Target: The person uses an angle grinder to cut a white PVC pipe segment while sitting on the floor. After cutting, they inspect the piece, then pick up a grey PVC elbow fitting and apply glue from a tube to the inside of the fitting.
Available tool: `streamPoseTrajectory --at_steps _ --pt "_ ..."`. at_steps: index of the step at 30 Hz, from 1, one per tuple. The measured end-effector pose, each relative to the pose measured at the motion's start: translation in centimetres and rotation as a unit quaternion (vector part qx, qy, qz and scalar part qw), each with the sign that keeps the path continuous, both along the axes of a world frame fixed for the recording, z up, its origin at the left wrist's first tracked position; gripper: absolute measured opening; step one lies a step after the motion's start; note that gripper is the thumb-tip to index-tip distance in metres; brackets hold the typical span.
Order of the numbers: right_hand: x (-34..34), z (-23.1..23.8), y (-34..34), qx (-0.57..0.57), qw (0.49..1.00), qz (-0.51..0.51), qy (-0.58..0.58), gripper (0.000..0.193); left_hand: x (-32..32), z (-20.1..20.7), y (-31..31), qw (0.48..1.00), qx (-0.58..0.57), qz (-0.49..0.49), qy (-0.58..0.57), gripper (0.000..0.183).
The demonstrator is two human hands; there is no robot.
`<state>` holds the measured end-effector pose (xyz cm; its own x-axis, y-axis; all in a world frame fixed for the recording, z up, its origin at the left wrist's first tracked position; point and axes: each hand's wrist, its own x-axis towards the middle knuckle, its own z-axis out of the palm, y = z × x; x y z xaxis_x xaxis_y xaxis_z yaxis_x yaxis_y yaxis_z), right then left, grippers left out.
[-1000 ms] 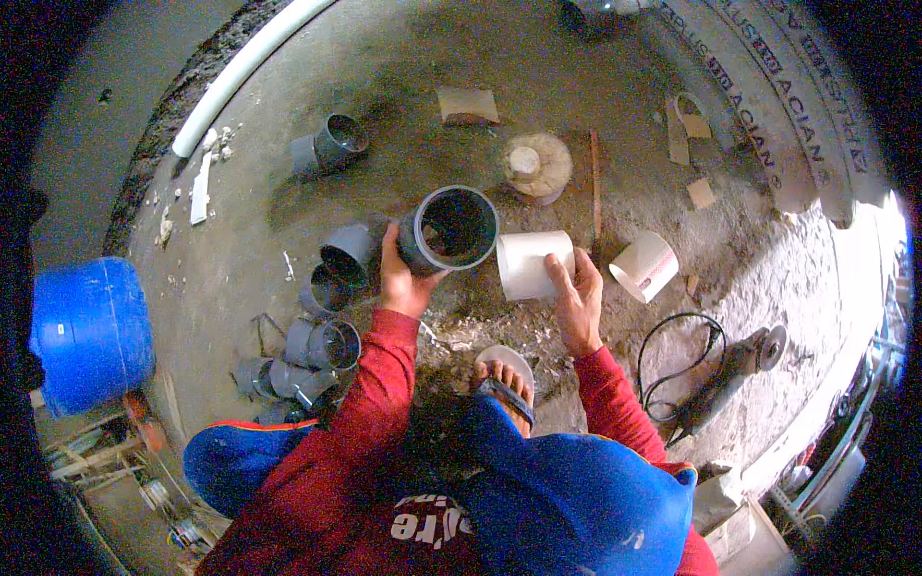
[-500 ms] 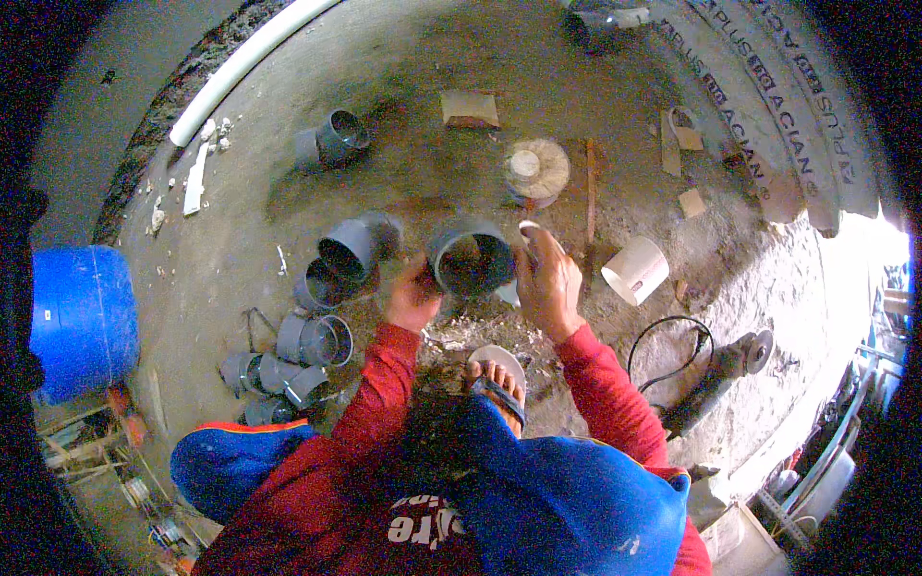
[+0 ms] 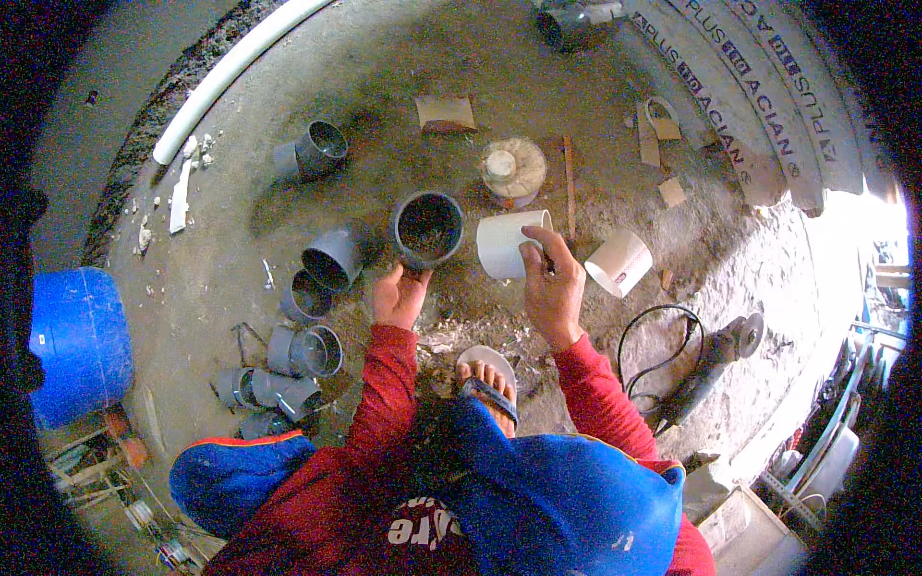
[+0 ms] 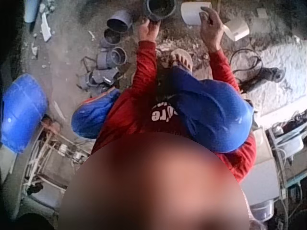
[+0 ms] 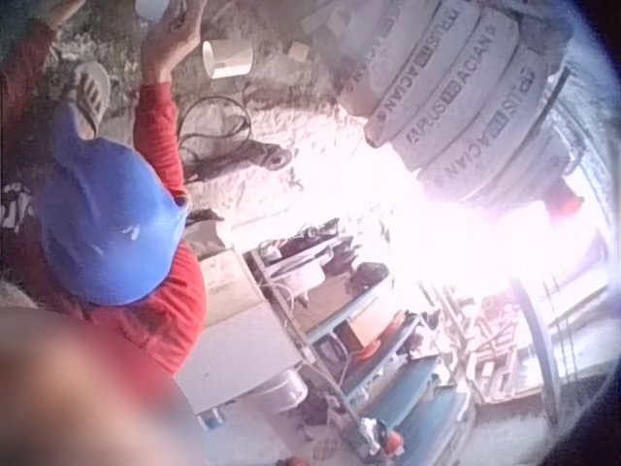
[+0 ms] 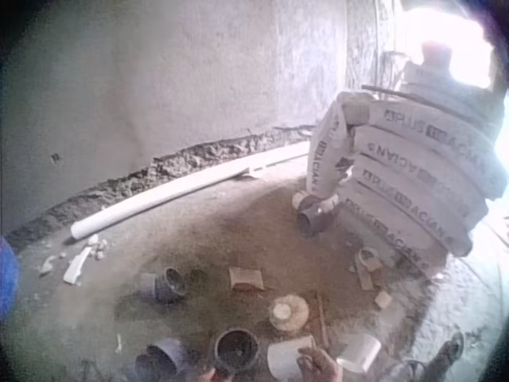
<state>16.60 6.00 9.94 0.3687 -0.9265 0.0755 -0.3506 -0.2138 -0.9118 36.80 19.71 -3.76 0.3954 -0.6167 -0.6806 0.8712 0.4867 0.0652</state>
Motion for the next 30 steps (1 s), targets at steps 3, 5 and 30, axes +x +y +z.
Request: streamPoseTrajectory --at_steps 3,5,30 --pt "0.2 -0.7 0.4 -0.008 1.000 0.024 0.015 0.020 -0.9 -1.5 1.5 0.999 0.035 -0.014 -0.015 0.025" --pt "0.8 -1.2 0.4 -0.056 0.994 0.059 0.070 0.022 -1.3 -2.7 2.5 0.998 0.016 -0.043 -0.044 0.021" --pt "-0.2 -4.0 0.3 -0.253 0.929 0.150 0.223 0.030 -0.1 5.1 -2.0 0.419 0.356 -0.120 -0.827 0.098"
